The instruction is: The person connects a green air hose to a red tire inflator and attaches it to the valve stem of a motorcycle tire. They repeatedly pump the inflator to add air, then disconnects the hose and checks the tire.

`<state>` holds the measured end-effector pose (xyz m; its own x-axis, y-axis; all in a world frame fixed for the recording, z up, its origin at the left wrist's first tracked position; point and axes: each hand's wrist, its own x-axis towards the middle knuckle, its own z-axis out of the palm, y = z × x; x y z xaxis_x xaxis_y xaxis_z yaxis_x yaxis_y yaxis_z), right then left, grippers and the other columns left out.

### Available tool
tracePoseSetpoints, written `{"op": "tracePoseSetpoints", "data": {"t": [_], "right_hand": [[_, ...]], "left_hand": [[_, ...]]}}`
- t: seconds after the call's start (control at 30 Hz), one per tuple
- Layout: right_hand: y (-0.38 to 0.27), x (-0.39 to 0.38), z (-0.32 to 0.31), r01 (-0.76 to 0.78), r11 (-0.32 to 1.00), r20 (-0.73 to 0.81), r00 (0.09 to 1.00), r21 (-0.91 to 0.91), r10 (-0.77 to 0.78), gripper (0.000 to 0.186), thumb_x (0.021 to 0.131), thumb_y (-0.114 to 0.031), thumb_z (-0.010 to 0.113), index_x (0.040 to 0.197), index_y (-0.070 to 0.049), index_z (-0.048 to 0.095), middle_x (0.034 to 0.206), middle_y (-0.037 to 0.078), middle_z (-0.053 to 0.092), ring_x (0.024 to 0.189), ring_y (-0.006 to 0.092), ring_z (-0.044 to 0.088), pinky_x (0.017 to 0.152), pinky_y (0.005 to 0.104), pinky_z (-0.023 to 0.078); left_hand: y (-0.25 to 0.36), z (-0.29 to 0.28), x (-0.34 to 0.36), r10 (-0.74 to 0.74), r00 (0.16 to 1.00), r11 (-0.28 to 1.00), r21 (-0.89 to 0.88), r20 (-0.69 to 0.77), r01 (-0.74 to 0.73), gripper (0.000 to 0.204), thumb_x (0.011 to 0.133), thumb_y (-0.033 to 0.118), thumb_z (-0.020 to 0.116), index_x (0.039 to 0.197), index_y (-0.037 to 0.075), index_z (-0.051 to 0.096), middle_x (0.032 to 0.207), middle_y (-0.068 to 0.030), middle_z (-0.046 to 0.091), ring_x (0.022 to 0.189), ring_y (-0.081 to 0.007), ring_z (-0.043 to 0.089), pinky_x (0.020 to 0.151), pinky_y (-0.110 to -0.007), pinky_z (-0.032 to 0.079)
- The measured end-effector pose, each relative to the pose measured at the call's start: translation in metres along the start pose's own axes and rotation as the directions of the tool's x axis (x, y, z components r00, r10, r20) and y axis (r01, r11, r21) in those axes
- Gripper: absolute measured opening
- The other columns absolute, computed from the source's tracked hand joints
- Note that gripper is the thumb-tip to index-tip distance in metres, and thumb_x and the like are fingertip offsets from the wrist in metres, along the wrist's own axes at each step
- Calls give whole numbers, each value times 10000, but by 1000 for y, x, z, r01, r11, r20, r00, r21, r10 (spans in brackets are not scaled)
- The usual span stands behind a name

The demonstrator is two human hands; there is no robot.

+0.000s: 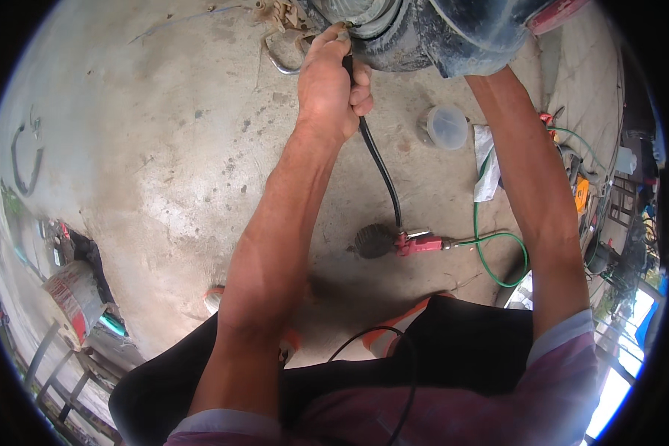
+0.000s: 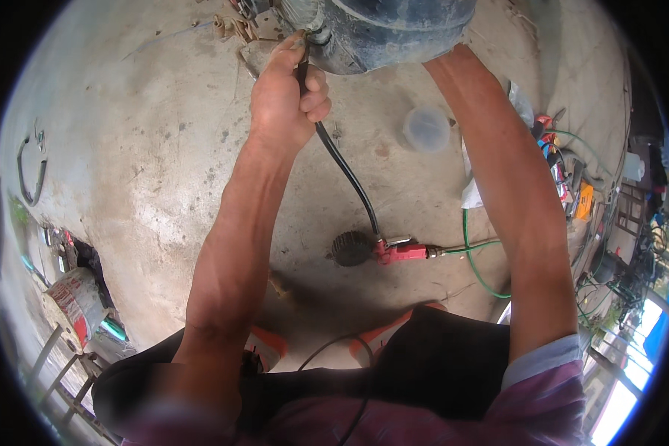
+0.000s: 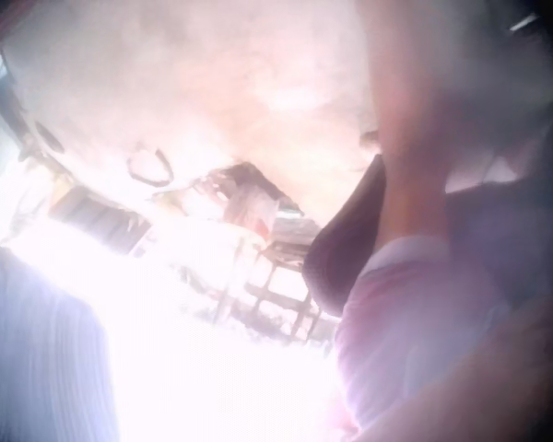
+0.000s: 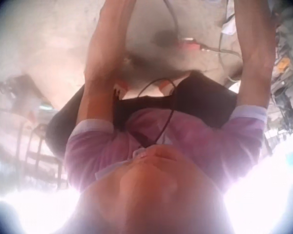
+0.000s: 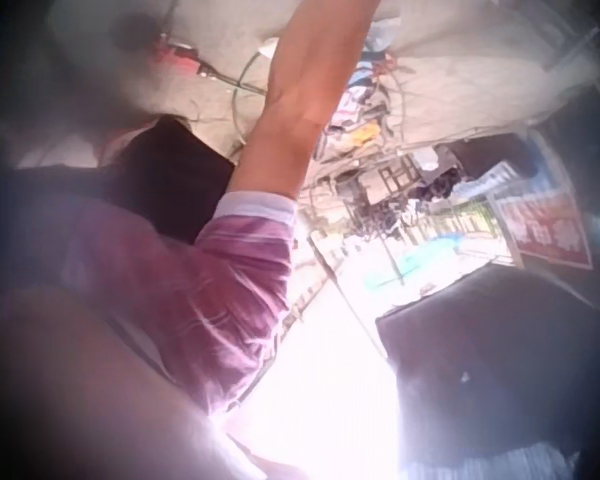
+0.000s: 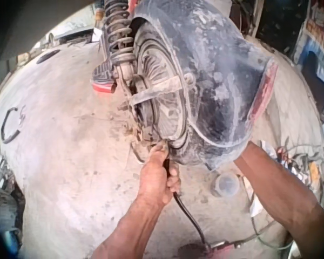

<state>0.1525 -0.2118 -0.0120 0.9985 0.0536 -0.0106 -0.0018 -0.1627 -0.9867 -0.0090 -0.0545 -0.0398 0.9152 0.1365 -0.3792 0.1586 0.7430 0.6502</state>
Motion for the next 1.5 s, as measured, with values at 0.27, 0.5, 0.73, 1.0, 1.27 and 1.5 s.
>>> {"op": "tracePoseSetpoints", "data": {"t": [0.27,0.5,0.73,1.0,1.27,1.5], "right_hand": [[1,-32,-2,10,997,28,1000,-76,-7,262,1017,-217,592,1143,0,668,970,62,735,890,129,666,804,295,522],[50,-155,-82,87,930,467,879,-358,97,265,954,-240,700,1107,-26,665,888,30,701,819,163,653,770,327,536],[99,-291,-131,781,486,909,408,-393,79,808,737,-334,871,1411,-77,507,1267,116,578,1178,310,584,989,439,491],[122,-295,-156,798,386,877,476,-463,69,790,719,-291,874,1380,-41,522,1247,138,578,1120,303,586,948,432,479],[132,-293,-165,829,371,901,431,-419,54,740,731,-283,840,1349,-5,542,1169,134,604,1055,295,613,932,420,485],[136,-289,-166,851,312,899,438,-423,24,685,718,-284,824,1305,-29,579,1124,120,625,1005,291,639,896,414,510]], "left_hand": [[4,1,-1,-1,1000,998,62,3,1,510,1077,233,408,1568,100,376,655,-16,486,500,-114,313,476,-293,282],[5,3,-1,2,999,998,57,-35,0,498,1082,245,405,1556,93,399,650,-13,470,506,-118,311,482,-297,280],[3,8,-3,1,999,999,34,-38,0,458,1083,251,405,1515,106,452,644,-2,443,501,-110,298,482,-288,262],[2,9,0,-1,999,1000,6,-48,2,244,1090,252,397,1231,131,554,654,9,467,485,-100,313,459,-284,243],[0,7,4,7,999,1000,18,-46,-7,253,1081,245,372,1224,140,552,659,12,473,485,-94,321,449,-273,244],[4,8,1,-29,999,999,32,-34,30,363,1077,287,402,1392,162,532,665,13,487,482,-100,320,456,-272,252]]}}
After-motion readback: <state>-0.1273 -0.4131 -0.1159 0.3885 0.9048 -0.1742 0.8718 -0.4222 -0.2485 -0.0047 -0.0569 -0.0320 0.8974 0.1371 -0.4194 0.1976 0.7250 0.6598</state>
